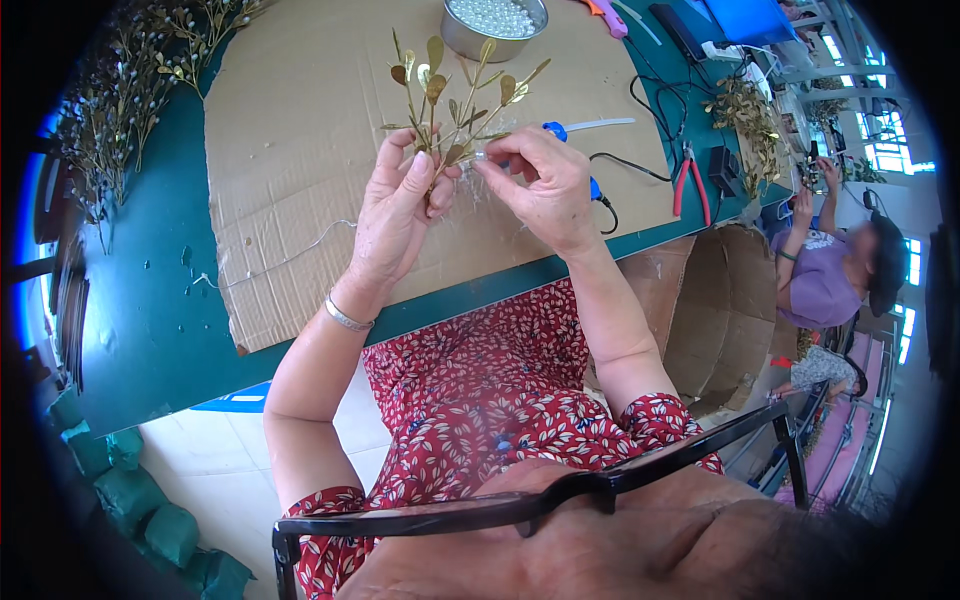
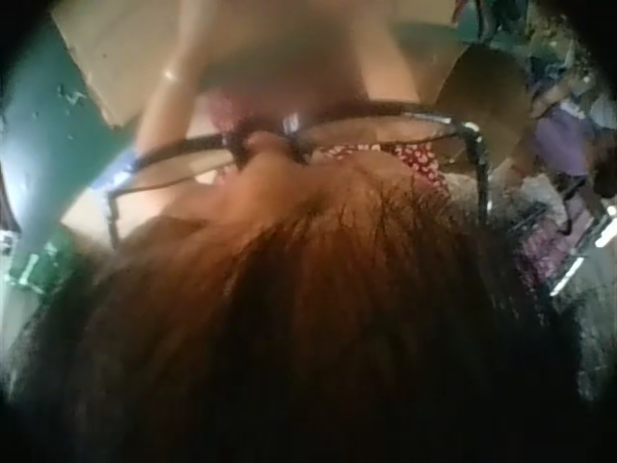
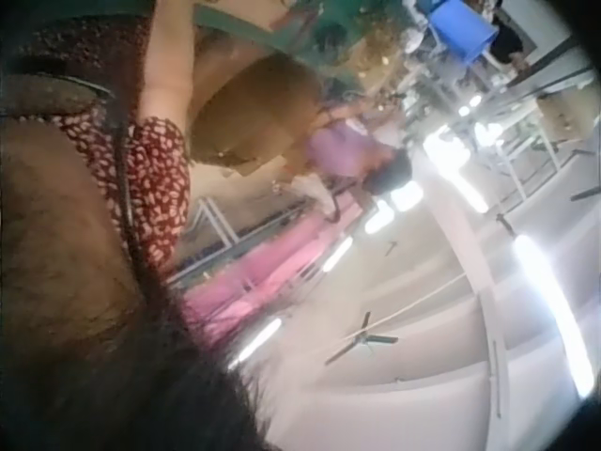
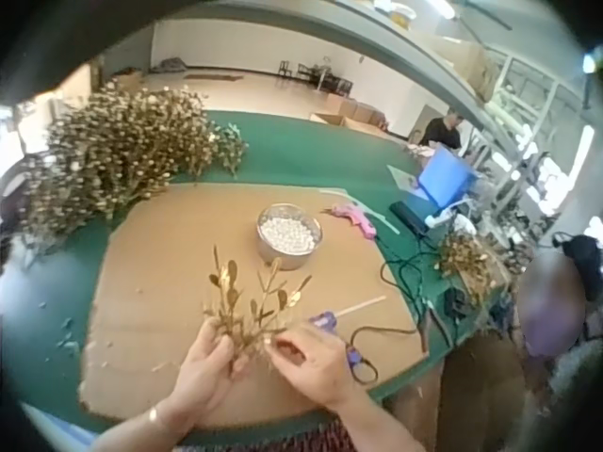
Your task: The person attaches pearls to artificial plant stems using a glue gun and trims the stems using pliers.
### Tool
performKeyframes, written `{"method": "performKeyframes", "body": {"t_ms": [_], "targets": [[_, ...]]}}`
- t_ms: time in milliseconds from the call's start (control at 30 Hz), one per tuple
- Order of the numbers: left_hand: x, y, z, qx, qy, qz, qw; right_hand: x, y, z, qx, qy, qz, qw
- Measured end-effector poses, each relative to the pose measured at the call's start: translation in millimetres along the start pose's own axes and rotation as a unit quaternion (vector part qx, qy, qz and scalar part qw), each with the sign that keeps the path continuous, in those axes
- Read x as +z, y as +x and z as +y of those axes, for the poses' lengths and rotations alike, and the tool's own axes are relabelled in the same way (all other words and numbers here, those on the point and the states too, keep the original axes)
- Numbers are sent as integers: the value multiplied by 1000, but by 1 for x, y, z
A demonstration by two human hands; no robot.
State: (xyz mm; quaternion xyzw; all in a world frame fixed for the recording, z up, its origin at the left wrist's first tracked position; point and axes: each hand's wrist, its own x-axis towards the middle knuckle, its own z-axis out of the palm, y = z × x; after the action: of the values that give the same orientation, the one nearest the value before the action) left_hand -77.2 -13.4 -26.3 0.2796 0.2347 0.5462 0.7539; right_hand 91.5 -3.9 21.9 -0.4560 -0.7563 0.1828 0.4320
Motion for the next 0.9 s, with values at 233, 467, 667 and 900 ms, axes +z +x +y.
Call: {"method": "performKeyframes", "body": {"t_ms": [233, 467, 667, 900], "targets": [[3, 4, -2, 4, 17, 0, 1000, -3, 0, 3, -4, -4, 8, 1000], [2, 4, -4, -1, 4, -3, 1000, -2, -2, 6, 1, 23, 6, 1000], [-2, 5, -5, -1, 0, -2, 1000, 6, -4, 11, 34, 93, 16, 995], [-5, 8, -1, 1, 16, 1, 1000, 13, 0, 15, 27, 80, 0, 996]]}}
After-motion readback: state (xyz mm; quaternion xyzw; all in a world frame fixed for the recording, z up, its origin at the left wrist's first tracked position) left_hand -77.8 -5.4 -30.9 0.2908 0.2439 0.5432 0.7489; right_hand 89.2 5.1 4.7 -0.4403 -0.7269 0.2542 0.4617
